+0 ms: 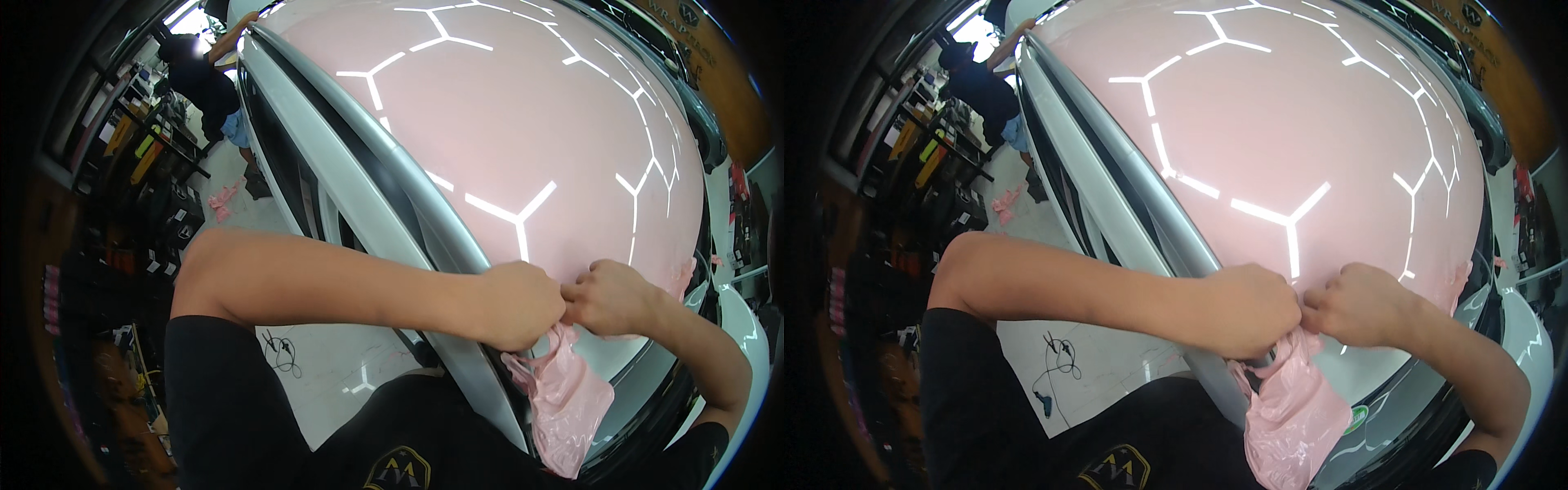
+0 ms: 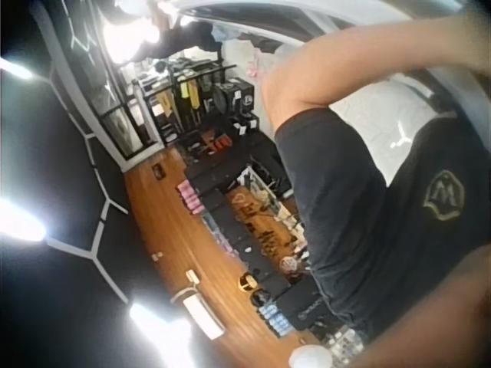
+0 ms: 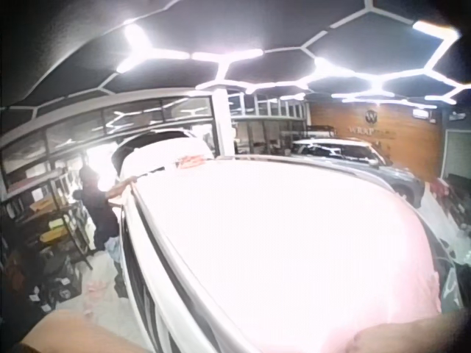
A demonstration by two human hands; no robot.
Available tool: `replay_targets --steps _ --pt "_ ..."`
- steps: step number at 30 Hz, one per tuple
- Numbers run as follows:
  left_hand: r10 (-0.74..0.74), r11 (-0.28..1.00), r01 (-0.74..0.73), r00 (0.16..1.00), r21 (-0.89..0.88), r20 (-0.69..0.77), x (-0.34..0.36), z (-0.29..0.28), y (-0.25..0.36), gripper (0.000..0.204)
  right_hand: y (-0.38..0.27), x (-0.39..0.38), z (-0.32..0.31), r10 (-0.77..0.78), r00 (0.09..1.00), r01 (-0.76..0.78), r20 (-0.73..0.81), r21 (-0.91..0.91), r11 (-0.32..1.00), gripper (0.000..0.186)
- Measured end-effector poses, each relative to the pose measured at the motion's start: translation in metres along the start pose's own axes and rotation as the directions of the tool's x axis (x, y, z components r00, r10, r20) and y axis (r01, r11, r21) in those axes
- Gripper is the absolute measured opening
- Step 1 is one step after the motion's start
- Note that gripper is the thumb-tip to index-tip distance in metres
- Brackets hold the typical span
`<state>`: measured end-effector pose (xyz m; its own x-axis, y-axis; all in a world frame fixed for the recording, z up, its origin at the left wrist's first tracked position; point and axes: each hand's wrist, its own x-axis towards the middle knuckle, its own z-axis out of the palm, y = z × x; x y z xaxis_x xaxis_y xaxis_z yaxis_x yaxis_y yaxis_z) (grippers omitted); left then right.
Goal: The person applies a pink vinyl wrap to the roof of a white car. They smooth the material by hand, peel back the pink protective liner, and tuck the edges under the roof rails and around the windshield trim. The person briefly steps away to retrieve a step stool and returns to continue smoothing and tucking the wrap.
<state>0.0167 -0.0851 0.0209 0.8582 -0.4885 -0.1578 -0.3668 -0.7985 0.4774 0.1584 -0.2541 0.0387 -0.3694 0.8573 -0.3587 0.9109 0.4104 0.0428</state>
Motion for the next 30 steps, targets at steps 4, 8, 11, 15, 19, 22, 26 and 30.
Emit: replay_targets --steps 4,8,11,15,19,22,26,30 --pt "0.025 0.999 -0.027 0.998 -0.024 -0.051 -0.008 0.004 -0.005 0.013 0.001 0.005 0.004 -0.018 0.999 0.016 -0.039 -0.046 0.999 0.012" --pt "0.086 0.995 -0.090 0.991 -0.040 -0.098 0.000 0.014 -0.006 0.012 -0.014 -0.003 0.011 0.043 0.997 -0.047 -0.062 -0.060 0.997 0.013" --pt "0.144 0.989 -0.138 0.979 0.047 -0.143 0.001 0.019 -0.008 0.014 -0.008 -0.003 0.012 -0.021 0.997 0.018 -0.069 -0.046 0.999 0.014" --pt "0.154 0.988 -0.153 0.985 0.017 -0.080 -0.002 0.005 -0.016 0.012 0.013 0.012 -0.002 -0.171 0.984 0.169 -0.046 -0.039 0.985 0.015" --pt "0.188 0.981 -0.188 0.982 -0.053 -0.011 0.006 -0.008 -0.025 0.011 0.020 0.010 -0.001 -0.205 0.977 0.204 -0.053 -0.020 0.979 0.015" --pt "0.206 0.977 -0.203 0.978 -0.062 0.040 0.003 -0.026 -0.034 0.012 0.021 0.009 -0.004 -0.201 0.977 0.200 -0.078 -0.015 0.980 0.016" --pt "0.178 0.984 -0.175 0.973 -0.035 0.149 0.007 -0.042 -0.045 0.019 0.029 0.013 0.003 -0.188 0.976 0.194 -0.110 0.043 0.980 0.020" --pt "0.142 0.989 -0.137 0.979 -0.048 0.147 0.004 -0.045 -0.059 0.023 0.037 0.019 -0.005 -0.193 0.977 0.196 -0.093 0.023 0.980 0.022"
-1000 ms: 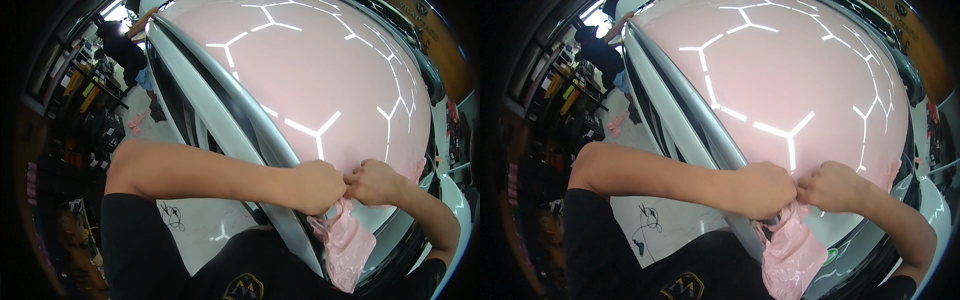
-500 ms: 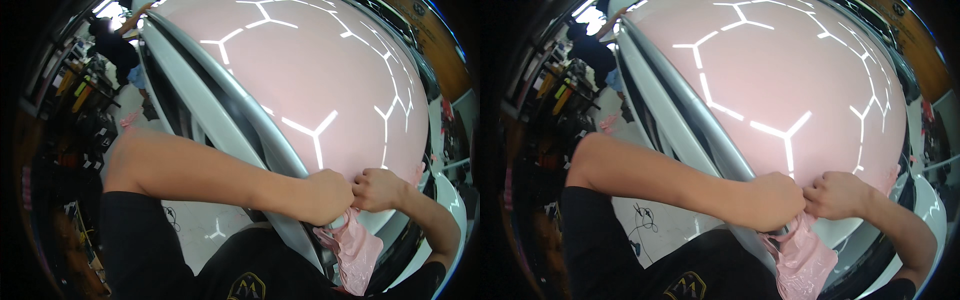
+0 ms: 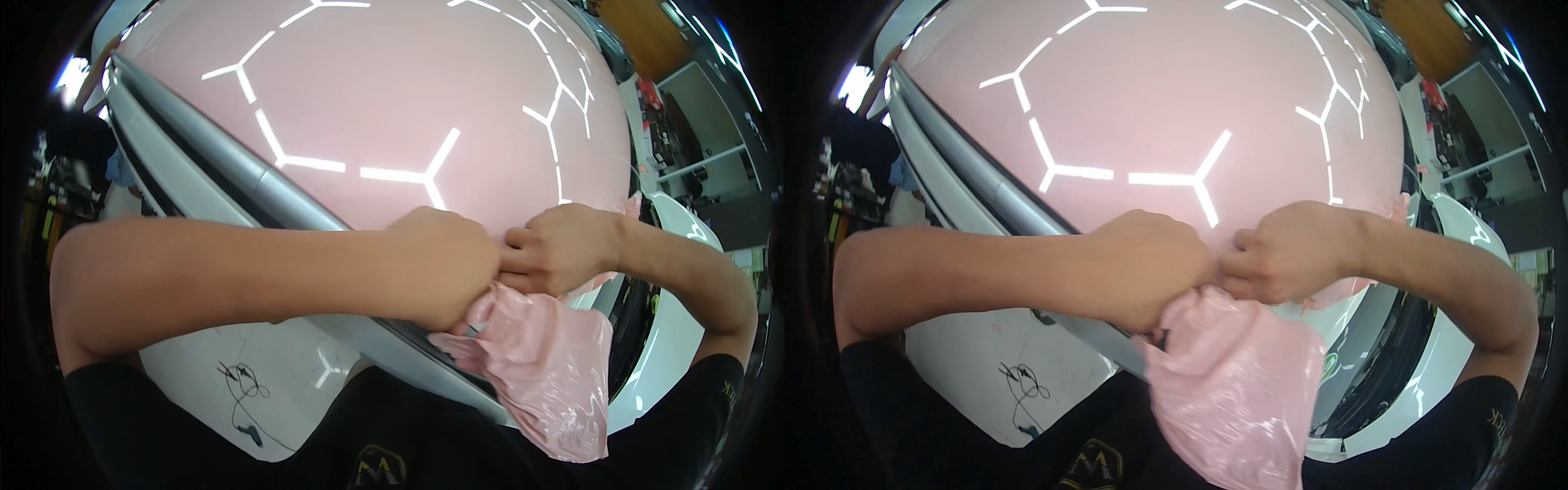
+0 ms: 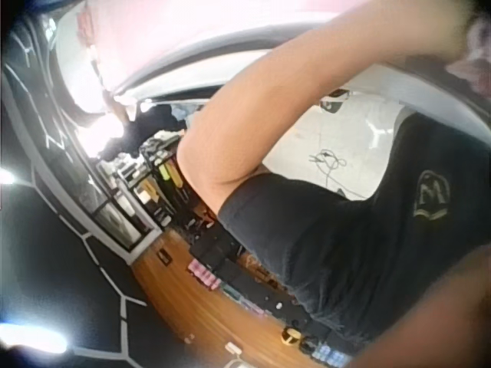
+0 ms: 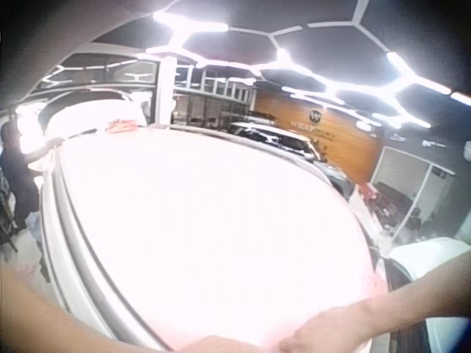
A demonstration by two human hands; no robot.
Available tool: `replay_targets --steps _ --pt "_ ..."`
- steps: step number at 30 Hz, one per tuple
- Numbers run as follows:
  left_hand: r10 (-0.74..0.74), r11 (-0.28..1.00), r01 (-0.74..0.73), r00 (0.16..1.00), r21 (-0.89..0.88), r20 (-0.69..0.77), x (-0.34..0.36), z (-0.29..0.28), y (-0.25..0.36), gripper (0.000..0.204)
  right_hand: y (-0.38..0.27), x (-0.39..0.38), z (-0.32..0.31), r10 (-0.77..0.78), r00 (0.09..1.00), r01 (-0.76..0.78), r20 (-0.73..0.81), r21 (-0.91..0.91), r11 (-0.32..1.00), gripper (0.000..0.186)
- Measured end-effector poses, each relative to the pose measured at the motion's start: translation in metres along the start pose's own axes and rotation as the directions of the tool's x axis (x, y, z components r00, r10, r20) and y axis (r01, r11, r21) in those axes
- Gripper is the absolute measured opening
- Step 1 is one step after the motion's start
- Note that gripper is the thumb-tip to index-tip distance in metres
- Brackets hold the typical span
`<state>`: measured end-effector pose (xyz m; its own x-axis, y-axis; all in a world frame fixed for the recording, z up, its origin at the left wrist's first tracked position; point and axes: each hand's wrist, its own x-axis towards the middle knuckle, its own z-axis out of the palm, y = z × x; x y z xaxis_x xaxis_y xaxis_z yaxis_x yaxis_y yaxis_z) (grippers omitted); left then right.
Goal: The person applies a pink vinyl wrap to the roof of a white car. They smooth the material by hand, peel back the pink protective liner, and tuck the edges under the roof rails and around the windshield trim. The person briefly steps away to retrieve a step stool and returns to continue smoothing and tucking the wrap.
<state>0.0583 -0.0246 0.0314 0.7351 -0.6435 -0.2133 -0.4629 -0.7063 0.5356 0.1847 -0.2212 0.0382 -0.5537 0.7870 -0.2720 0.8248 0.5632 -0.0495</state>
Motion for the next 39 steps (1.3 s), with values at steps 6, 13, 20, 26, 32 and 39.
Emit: replay_targets --steps 6,13,20,26,32,39 --pt "-0.186 0.980 0.198 0.936 -0.010 0.298 -0.001 -0.029 -0.014 0.052 0.022 0.000 -0.011 0.316 0.949 -0.273 -0.018 0.458 0.846 0.021" --pt "-0.239 0.905 0.169 0.961 -0.390 -0.138 -0.032 -0.022 0.002 0.034 0.012 -0.014 -0.039 0.560 0.434 -0.362 -0.706 0.432 0.826 0.021" --pt "-0.096 0.985 0.129 0.962 0.113 -0.255 -0.030 -0.024 0.046 0.028 -0.091 0.052 0.058 0.968 -0.046 0.388 -0.245 0.889 0.243 0.043" --pt "-0.228 0.947 0.287 0.919 0.147 -0.323 -0.026 -0.031 0.054 0.022 -0.072 0.075 0.035 0.811 0.300 0.503 -0.502 0.806 0.312 0.017" --pt "-0.107 0.957 -0.014 0.911 -0.289 -0.399 -0.047 -0.060 0.031 0.028 -0.054 0.114 0.059 0.686 -0.516 0.245 -0.513 0.678 0.693 0.031" --pt "-0.263 0.884 0.460 0.636 0.083 -0.725 -0.134 -0.041 -0.114 0.035 -0.070 0.099 0.066 0.917 -0.337 0.734 -0.211 0.551 0.397 0.061"
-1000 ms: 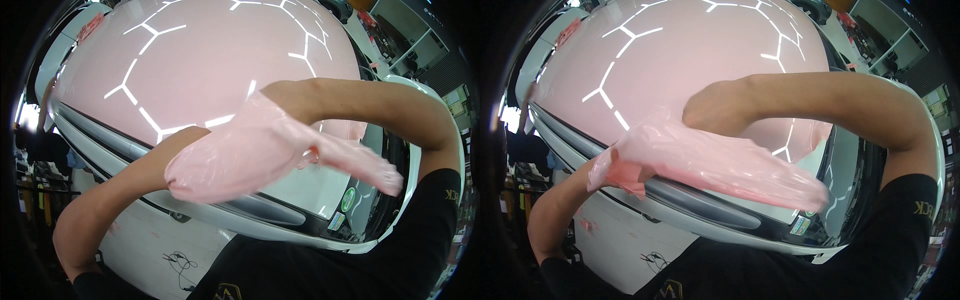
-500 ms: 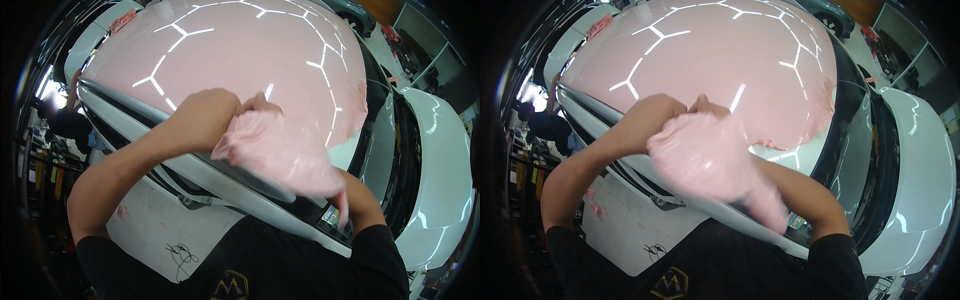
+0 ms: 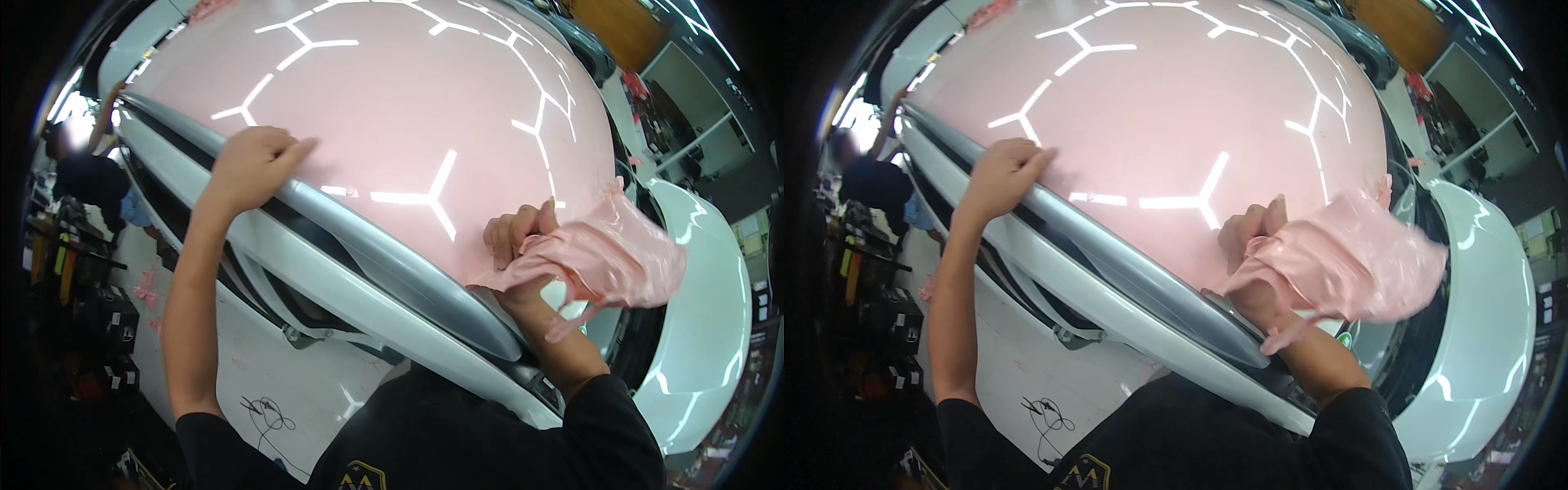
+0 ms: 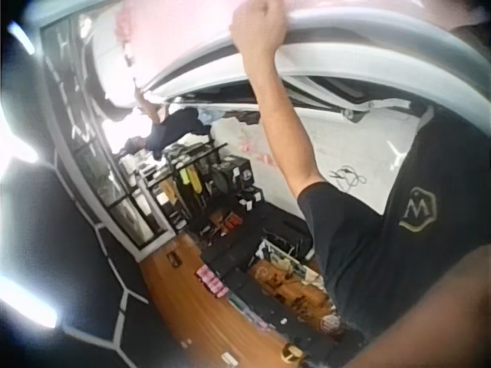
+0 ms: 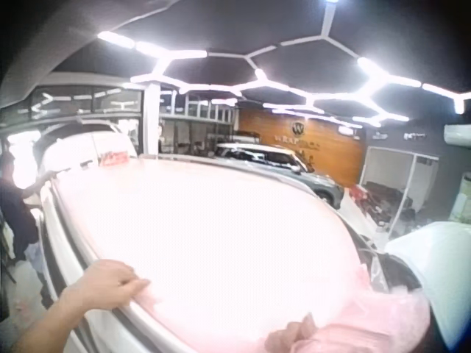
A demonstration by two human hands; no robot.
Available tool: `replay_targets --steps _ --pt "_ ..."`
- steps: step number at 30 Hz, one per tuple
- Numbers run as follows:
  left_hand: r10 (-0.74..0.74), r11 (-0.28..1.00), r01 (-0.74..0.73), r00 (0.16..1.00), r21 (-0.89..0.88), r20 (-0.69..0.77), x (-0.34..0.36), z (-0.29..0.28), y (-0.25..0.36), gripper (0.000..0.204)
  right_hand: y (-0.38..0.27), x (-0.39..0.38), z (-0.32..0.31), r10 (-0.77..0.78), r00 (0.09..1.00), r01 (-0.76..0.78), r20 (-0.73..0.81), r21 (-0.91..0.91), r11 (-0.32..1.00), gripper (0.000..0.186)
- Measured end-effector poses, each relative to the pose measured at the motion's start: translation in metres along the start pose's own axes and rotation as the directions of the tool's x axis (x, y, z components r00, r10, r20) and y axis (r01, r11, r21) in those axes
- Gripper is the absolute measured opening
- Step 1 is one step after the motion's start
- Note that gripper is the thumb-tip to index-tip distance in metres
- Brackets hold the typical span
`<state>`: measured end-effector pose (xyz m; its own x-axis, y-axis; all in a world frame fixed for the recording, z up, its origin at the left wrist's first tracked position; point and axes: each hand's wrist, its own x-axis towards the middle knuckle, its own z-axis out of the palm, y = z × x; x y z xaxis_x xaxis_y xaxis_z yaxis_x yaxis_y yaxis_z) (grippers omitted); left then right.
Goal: The person applies a pink vinyl wrap to the roof of a white car. They smooth the material by hand, peel back the pink protective liner, and tuck the edges under the roof rails and around the windshield trim. The person briefly steps away to retrieve a step stool and returns to continue smoothing and tucking the wrap.
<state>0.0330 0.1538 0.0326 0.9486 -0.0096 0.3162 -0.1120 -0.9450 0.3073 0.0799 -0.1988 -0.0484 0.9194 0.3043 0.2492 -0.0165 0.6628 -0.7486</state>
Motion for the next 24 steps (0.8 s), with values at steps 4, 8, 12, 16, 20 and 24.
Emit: replay_targets --steps 4,8,12,16,20,24 --pt "0.149 0.985 -0.167 0.948 -0.041 -0.281 -0.017 0.024 -0.010 0.031 -0.016 0.006 0.009 0.068 0.991 -0.040 0.118 -0.220 0.975 0.062" --pt "0.209 0.962 -0.265 0.878 -0.073 -0.430 -0.017 0.027 -0.007 0.021 -0.028 0.011 0.019 0.097 0.976 -0.026 0.195 -0.339 0.940 0.062" --pt "0.237 0.943 -0.316 0.855 -0.100 -0.462 -0.012 0.031 -0.010 0.017 -0.027 0.003 0.028 0.045 0.994 -0.005 0.102 -0.362 0.932 0.062" --pt "0.251 0.936 -0.335 0.851 -0.110 -0.461 -0.013 0.032 -0.019 0.014 -0.015 0.017 0.045 -0.050 0.997 0.034 -0.064 -0.230 0.973 0.059" --pt "0.273 0.912 -0.392 0.805 -0.125 -0.527 -0.011 0.034 -0.023 0.011 -0.012 0.035 0.063 -0.032 0.996 0.004 -0.082 -0.323 0.946 0.057" --pt "0.288 0.913 -0.394 0.806 -0.107 -0.517 -0.009 0.035 -0.025 0.010 -0.007 0.045 0.068 -0.027 0.995 -0.011 -0.097 -0.370 0.929 0.054"
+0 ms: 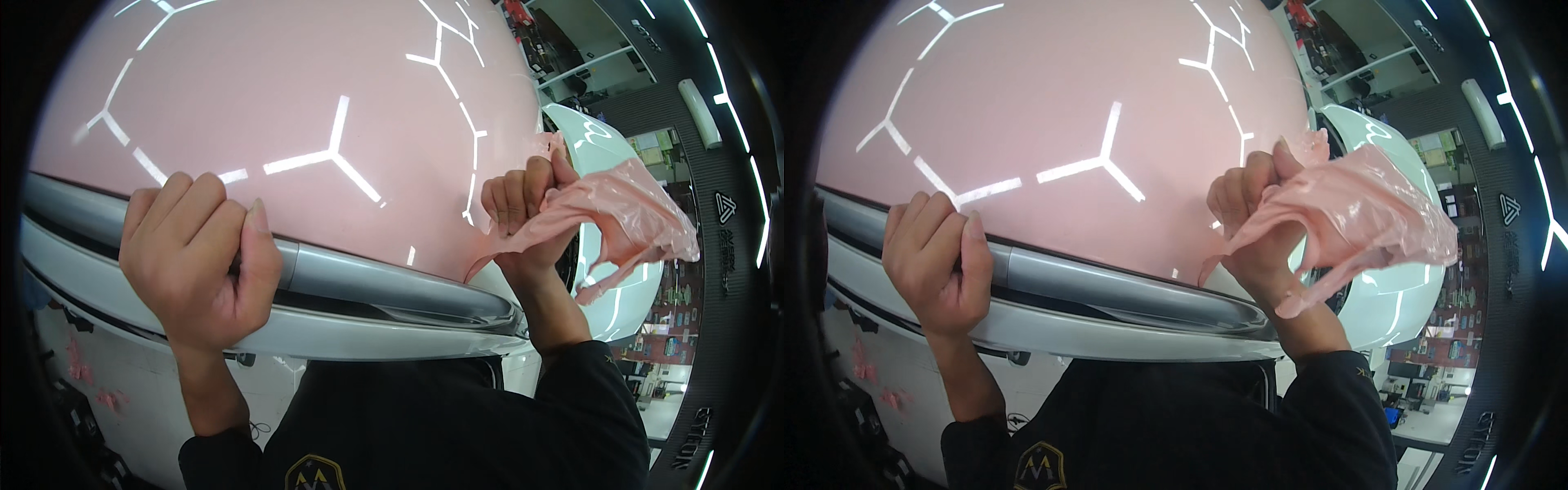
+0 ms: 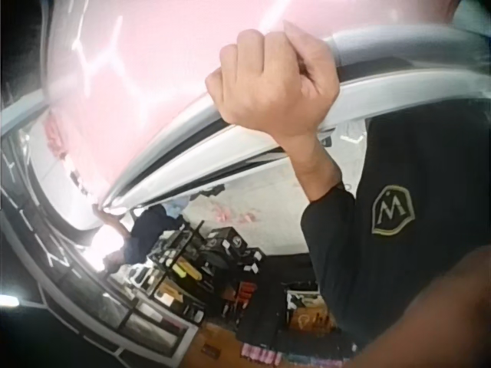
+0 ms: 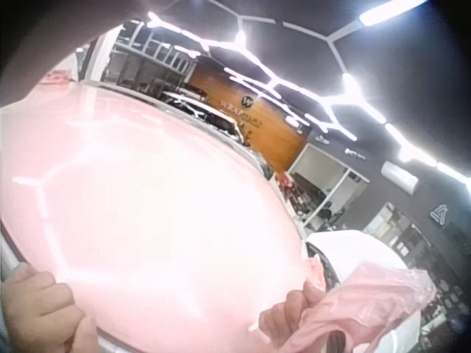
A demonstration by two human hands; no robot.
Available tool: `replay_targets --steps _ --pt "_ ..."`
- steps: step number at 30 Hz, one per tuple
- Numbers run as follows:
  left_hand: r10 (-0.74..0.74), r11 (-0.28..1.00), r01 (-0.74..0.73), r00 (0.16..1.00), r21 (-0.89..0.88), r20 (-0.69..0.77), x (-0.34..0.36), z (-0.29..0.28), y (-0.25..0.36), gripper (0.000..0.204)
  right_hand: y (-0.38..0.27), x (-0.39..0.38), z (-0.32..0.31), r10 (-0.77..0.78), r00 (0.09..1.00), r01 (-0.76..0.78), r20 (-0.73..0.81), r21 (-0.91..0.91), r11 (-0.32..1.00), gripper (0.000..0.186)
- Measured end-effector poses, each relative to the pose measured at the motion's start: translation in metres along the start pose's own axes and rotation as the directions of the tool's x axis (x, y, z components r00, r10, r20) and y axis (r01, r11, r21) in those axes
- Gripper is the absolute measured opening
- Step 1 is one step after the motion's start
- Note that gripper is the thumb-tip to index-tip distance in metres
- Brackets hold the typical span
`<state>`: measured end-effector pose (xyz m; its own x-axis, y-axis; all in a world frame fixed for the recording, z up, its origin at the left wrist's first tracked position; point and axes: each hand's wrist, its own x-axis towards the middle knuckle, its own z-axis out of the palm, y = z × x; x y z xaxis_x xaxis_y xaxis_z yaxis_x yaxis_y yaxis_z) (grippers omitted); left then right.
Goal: The person applies a pink vinyl wrap to the roof of a white car. They smooth the material by hand, peel back the pink protective liner, and tuck the edges under the roof rails and around the windshield trim. The person briefly steps away to retrieve a step stool and returns to continue smoothing and tucking the wrap.
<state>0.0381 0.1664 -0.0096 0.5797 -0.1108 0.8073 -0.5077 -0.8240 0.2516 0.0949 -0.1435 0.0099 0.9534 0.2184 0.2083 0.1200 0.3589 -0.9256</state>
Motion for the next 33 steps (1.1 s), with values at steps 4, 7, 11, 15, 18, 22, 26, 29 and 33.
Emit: replay_targets --steps 4,7,11,15,18,22,26,29,33 --pt "-0.002 0.999 0.006 0.995 -0.039 0.100 -0.004 -0.006 0.004 0.011 0.008 0.017 0.005 0.082 0.993 -0.077 -0.082 0.061 0.995 0.052" --pt "0.017 0.998 -0.011 0.994 -0.057 0.104 -0.002 -0.006 0.006 0.011 0.010 0.028 0.006 0.160 0.939 -0.167 -0.303 0.002 0.986 0.050" --pt "0.014 0.999 -0.009 0.996 -0.049 0.085 -0.003 -0.008 0.006 0.015 0.009 0.039 0.022 0.205 0.873 -0.222 -0.443 0.015 0.975 0.050" --pt "-0.041 0.999 0.044 0.992 -0.024 0.117 -0.002 -0.009 0.008 0.025 -0.007 0.031 0.023 0.233 0.893 -0.250 -0.386 0.005 0.968 0.047" --pt "-0.230 0.973 0.231 0.968 0.001 0.099 0.001 -0.007 0.013 0.032 -0.013 0.022 -0.006 0.161 0.967 -0.189 -0.198 -0.131 0.973 0.042" --pt "-0.427 0.887 0.461 0.823 0.000 0.375 0.032 0.003 0.046 0.045 -0.018 0.024 -0.029 0.003 1.000 0.005 0.017 -0.459 0.889 0.036" --pt "-0.181 0.969 0.235 0.464 0.077 0.867 0.062 0.045 0.142 0.049 -0.024 0.040 -0.012 -0.031 0.972 0.186 0.234 -0.679 0.711 0.034" --pt "-0.165 0.978 0.175 0.284 0.118 0.945 0.076 0.083 0.153 0.049 -0.035 0.044 -0.010 0.165 0.958 0.022 0.236 -0.631 0.776 0.043" --pt "-0.164 0.981 0.158 0.340 0.116 0.926 0.066 0.091 0.167 0.045 -0.040 0.040 -0.037 0.101 0.963 0.028 0.249 -0.467 0.884 0.051"
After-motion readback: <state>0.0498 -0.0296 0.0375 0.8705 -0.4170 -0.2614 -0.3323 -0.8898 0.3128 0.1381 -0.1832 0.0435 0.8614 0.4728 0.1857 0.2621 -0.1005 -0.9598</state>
